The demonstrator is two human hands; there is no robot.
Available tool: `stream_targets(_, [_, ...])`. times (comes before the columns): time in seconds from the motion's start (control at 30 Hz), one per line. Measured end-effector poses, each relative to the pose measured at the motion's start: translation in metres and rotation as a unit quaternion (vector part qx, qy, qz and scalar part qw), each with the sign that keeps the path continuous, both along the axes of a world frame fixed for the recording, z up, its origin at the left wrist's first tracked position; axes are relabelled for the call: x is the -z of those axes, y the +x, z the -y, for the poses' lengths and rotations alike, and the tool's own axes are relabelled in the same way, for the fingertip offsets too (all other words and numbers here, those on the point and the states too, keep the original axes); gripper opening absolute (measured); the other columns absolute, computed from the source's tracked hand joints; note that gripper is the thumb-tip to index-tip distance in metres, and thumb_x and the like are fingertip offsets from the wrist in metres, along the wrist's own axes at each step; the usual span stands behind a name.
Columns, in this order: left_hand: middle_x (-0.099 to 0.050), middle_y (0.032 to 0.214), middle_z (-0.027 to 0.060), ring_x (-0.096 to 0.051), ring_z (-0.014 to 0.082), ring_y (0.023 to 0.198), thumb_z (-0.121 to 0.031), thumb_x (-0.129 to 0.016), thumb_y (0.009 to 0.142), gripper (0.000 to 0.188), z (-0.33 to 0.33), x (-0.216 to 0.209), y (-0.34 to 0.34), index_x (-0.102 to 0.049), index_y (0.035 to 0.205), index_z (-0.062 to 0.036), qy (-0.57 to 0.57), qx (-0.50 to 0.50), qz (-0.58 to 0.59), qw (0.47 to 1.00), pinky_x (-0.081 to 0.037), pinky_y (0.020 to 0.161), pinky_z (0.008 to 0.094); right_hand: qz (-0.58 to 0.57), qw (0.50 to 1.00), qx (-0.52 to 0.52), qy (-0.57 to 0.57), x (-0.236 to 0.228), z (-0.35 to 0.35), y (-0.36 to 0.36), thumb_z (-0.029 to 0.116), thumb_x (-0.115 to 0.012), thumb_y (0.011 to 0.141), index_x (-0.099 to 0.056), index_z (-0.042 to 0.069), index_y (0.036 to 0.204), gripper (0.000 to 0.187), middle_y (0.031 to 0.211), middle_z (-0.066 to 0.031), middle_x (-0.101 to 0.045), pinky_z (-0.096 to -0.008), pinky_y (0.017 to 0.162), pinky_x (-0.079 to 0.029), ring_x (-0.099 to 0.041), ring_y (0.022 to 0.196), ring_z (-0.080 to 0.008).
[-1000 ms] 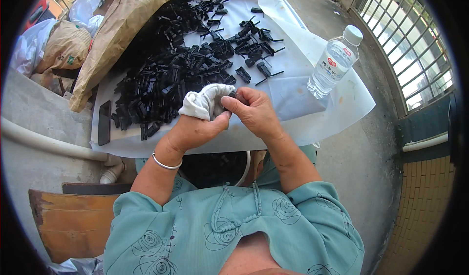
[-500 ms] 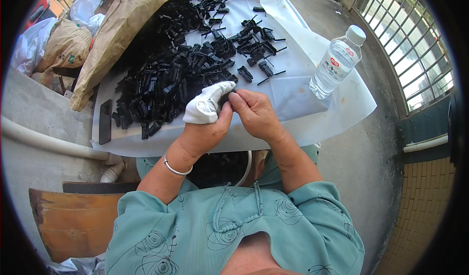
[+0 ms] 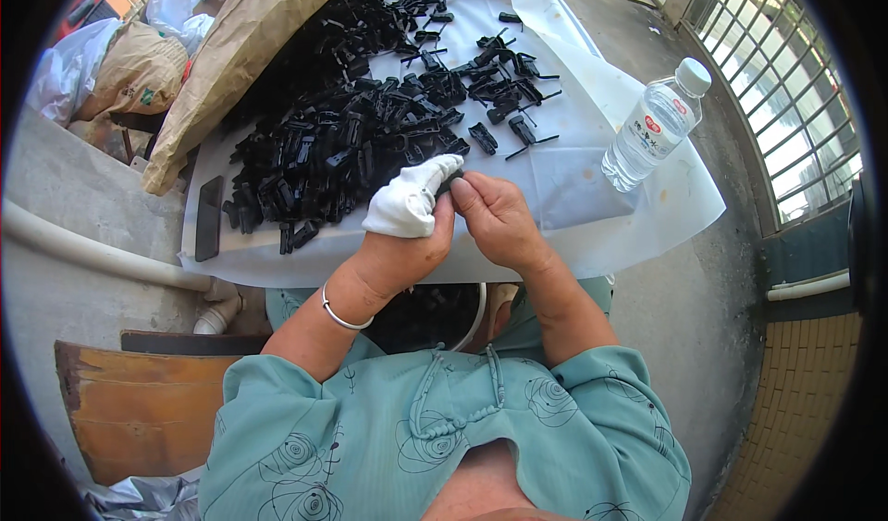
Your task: Cleaning and inspecting small black plastic components with a white cloth.
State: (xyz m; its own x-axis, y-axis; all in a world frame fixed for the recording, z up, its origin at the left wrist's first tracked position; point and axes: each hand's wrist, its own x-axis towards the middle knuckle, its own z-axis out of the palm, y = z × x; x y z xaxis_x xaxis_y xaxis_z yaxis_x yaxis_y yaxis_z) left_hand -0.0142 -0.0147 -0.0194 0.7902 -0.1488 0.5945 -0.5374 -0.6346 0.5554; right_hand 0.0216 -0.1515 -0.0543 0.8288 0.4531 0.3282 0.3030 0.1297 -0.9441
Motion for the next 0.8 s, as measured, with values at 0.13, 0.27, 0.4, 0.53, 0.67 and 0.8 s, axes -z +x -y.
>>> stream_targets(0.13, [-0.063,0.093,0.0176,-0.062,0.0285,0.083,0.002,-0.055,0.078,0.027,0.004,-0.008,0.001,-0.057,0.105,0.0048,0.056,-0.02,-0.014,0.998,-0.049,0.076,0.0314,-0.028,0.998,0.051,-0.019,0.002,-0.007,-0.001,0.014,-0.046,0.094,-0.056,0.0,0.078,0.023,0.067,0.0043,-0.049,-0.0217,0.055,-0.037,-0.041,0.063,-0.0043])
stream_targets(0.27, [-0.062,0.096,0.0168,-0.062,0.0261,0.085,0.001,-0.054,0.079,0.026,0.0,0.0,0.002,-0.057,0.106,0.004,0.067,-0.026,-0.023,0.997,-0.049,0.077,0.032,-0.037,0.998,0.052,-0.02,0.006,-0.009,0.003,0.015,-0.047,0.094,-0.056,0.001,0.079,0.022,0.066,0.0049,-0.048,-0.0207,0.053,-0.035,-0.038,0.061,-0.0036])
stream_targets(0.4, [-0.056,0.097,0.0098,-0.055,0.0158,0.086,-0.004,-0.056,0.082,0.031,0.003,0.013,0.008,-0.049,0.112,0.0011,-0.265,0.08,-0.173,0.945,-0.044,0.079,0.0267,-0.084,0.996,-0.003,0.022,-0.014,0.01,0.006,0.015,-0.052,0.091,-0.058,0.0,0.083,0.018,0.066,0.0052,-0.048,-0.0202,0.052,-0.034,-0.038,0.059,-0.004])
stream_targets(0.53, [-0.054,0.09,0.0031,-0.046,0.0055,0.071,-0.006,-0.05,0.09,0.026,-0.011,0.004,0.01,-0.043,0.115,-0.003,-0.361,0.099,-0.307,0.875,-0.042,0.061,0.0187,0.006,0.984,0.043,-0.171,-0.011,0.023,0.016,0.01,-0.063,0.082,-0.062,0.001,0.09,0.013,0.066,0.0018,-0.051,-0.0216,0.049,-0.035,-0.042,0.056,-0.005])
stream_targets(0.67, [-0.055,0.085,0.002,-0.043,0.0031,0.06,-0.006,-0.046,0.091,0.028,-0.011,0.001,0.013,-0.041,0.119,-0.0038,-0.387,0.117,-0.298,0.865,-0.037,0.051,0.0163,0.136,0.983,0.029,-0.121,-0.005,0.028,0.018,0.005,-0.064,0.079,-0.063,0.001,0.085,0.007,0.066,-0.0033,-0.054,-0.0234,0.05,-0.037,-0.046,0.057,-0.0076])
stream_targets(0.8, [-0.055,0.086,0.0028,-0.044,0.0039,0.061,-0.008,-0.041,0.091,0.033,-0.01,0.001,0.01,-0.04,0.124,-0.003,-0.311,0.091,-0.35,0.879,-0.038,0.051,0.0169,0.266,0.96,0.069,-0.051,-0.008,0.028,0.021,0.002,-0.066,0.076,-0.063,0.001,0.08,0.005,0.066,-0.0047,-0.055,-0.0239,0.05,-0.038,-0.047,0.057,-0.0084])
